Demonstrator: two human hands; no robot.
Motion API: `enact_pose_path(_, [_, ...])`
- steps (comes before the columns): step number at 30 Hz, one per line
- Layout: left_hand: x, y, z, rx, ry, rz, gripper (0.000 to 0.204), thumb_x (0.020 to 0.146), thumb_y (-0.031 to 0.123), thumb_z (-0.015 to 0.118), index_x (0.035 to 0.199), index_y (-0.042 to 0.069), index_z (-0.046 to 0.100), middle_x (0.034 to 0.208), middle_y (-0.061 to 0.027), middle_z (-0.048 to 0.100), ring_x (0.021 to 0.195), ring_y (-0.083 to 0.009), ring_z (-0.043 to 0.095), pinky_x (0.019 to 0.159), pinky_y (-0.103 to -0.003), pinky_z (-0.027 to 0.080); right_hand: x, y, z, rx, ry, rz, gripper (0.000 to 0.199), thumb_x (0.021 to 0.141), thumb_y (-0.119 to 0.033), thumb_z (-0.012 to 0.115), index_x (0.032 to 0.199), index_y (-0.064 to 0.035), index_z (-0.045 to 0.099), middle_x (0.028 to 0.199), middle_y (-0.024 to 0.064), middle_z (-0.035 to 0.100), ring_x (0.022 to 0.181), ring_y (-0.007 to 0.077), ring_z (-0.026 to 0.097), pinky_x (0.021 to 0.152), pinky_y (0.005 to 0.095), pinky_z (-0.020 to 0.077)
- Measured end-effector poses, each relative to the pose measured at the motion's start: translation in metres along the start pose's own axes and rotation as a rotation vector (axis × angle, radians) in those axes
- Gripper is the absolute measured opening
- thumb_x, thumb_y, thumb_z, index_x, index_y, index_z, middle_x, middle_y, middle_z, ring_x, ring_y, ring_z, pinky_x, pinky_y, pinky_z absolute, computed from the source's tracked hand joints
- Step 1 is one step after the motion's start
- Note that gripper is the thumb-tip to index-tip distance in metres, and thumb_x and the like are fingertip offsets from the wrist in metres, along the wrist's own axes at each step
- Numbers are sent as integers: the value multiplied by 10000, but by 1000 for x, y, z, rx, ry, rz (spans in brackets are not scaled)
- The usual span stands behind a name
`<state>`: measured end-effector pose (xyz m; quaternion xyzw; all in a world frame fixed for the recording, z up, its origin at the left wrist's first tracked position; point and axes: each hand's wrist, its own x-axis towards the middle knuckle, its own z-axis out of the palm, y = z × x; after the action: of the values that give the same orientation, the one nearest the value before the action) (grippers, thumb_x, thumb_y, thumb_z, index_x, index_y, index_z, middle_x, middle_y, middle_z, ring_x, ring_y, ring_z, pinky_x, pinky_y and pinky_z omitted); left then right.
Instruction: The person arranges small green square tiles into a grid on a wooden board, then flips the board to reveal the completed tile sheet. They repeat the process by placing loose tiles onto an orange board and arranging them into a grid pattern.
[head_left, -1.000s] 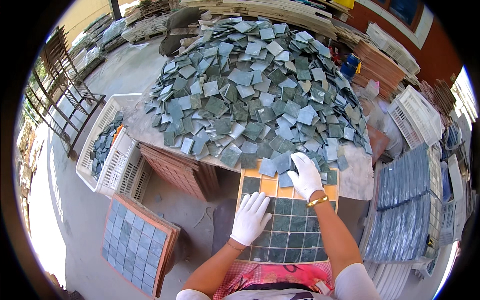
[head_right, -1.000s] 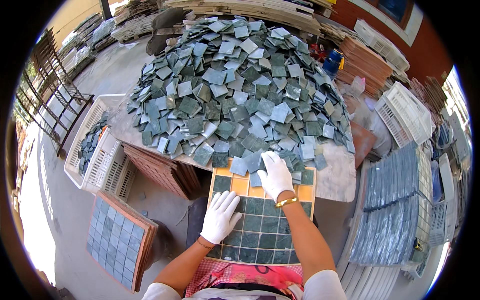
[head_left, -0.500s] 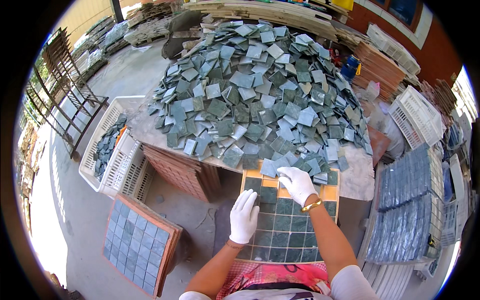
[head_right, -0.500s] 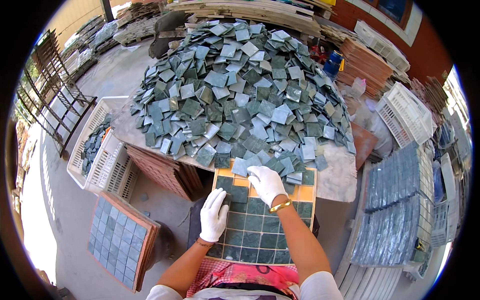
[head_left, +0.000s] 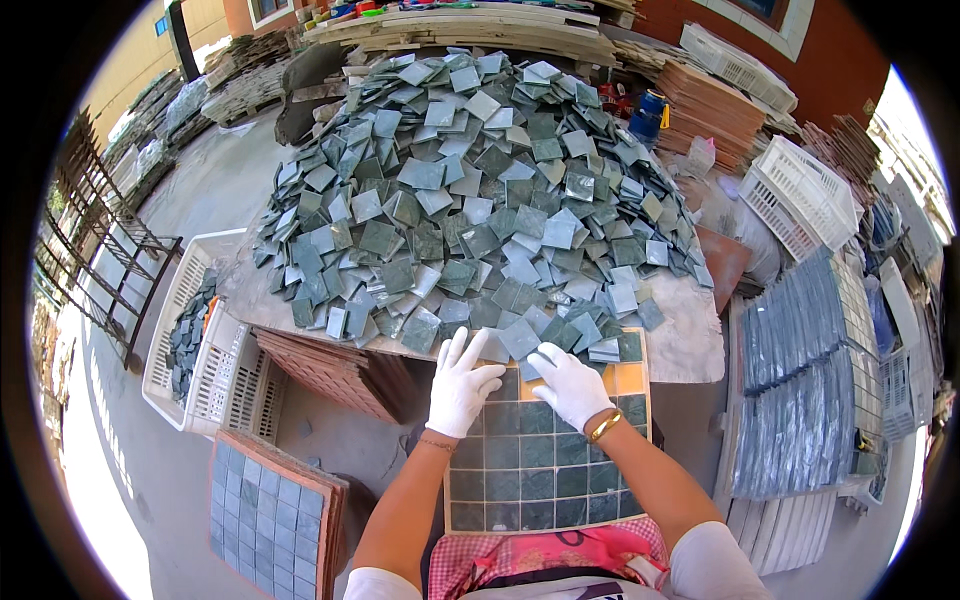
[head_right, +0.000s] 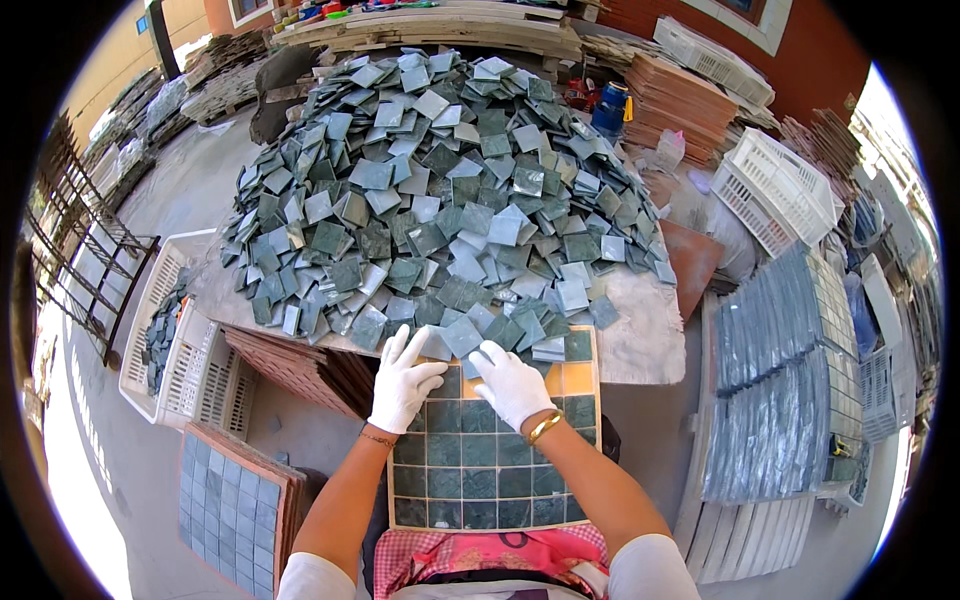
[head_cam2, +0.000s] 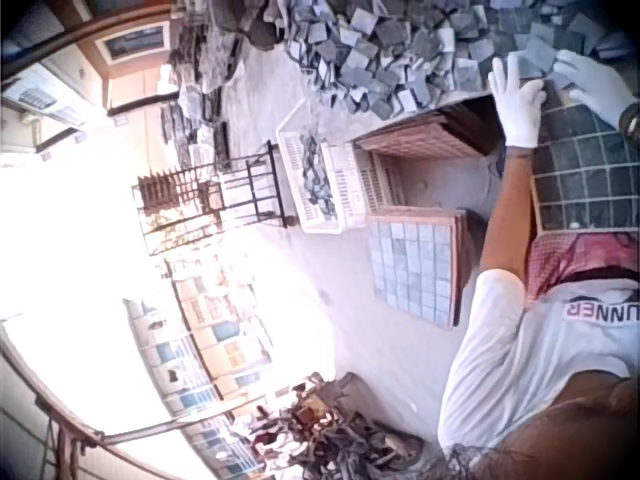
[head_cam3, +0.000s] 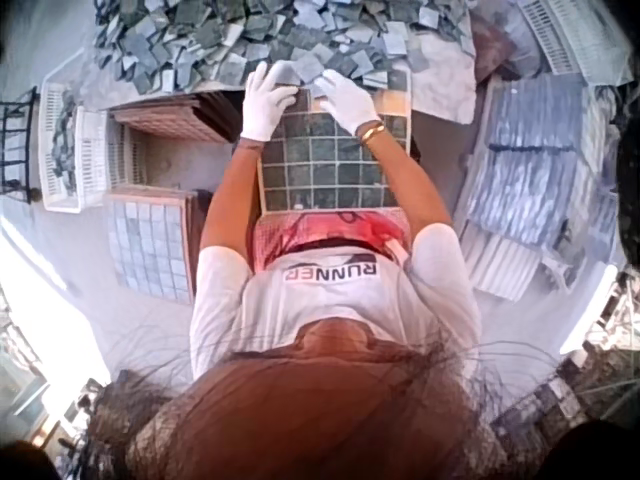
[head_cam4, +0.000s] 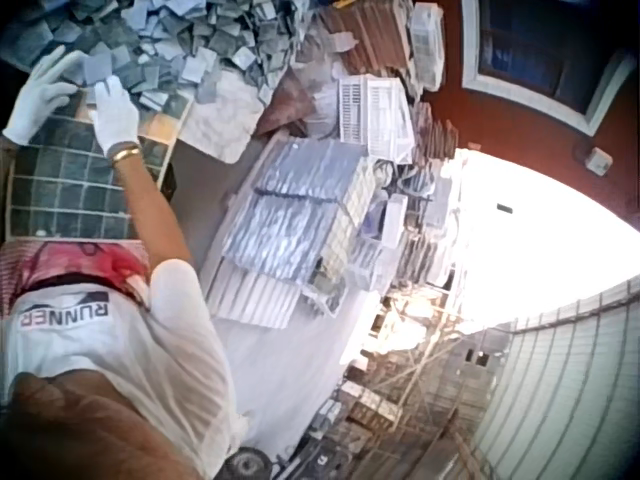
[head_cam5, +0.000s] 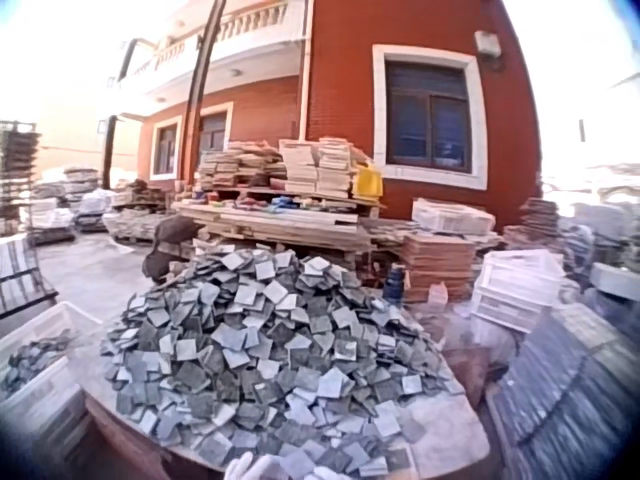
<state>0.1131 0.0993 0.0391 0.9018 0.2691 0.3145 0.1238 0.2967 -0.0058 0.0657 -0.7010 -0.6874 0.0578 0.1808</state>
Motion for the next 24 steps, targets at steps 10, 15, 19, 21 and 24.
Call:
enact_pose_path(10, [-45, 64, -14, 193, -243, -89, 644, 803, 318, 661, 1350, 35, 471, 1415, -152, 440, 1308, -376, 378, 1100, -505, 254, 31, 38, -19, -21, 248, -108, 171, 880, -262, 589, 992, -133, 598, 873, 75, 643, 804, 260, 626, 685, 381, 525])
enact_pose_path(15, [-63, 74, -17, 159, -382, 5, 573, 799, 285, 658, 1299, 47, 514, 1365, -128, 488, 1284, -312, 423, 1089, -492, 274, 21, 37, -15, 229, -56, -104, 213, 931, -273, 503, 1079, -167, 613, 919, 127, 672, 851, 318, 648, 728, 452, 505])
enact_pose_path(19, [-51, 64, -15, 159, -371, 163, 490, 797, 195, 646, 1259, 63, 548, 1340, -116, 515, 1260, -299, 451, 1086, -465, 290, 27, 22, -6, 52, -194, -59, 176, 910, -217, 518, 1037, -136, 609, 879, 144, 629, 803, 330, 652, 689, 439, 529])
enact_pose_path(21, [-49, 58, -11, 121, -367, 204, 473, 794, 158, 638, 1254, 79, 555, 1312, -95, 541, 1232, -289, 475, 1079, -445, 306, 23, 21, 2, 36, -170, -16, 156, 894, -179, 527, 1009, -112, 607, 893, 145, 605, 810, 325, 651, 679, 429, 539])
enact_pose_path(24, [-43, 46, -13, 94, -394, 219, 474, 774, 144, 659, 1240, 115, 576, 1302, -86, 552, 1227, -294, 478, 1051, -449, 334, 11, 12, 6, 7, -143, -23, 136, 869, -150, 542, 967, -77, 602, 948, 148, 580, 831, 315, 646, 675, 424, 547])
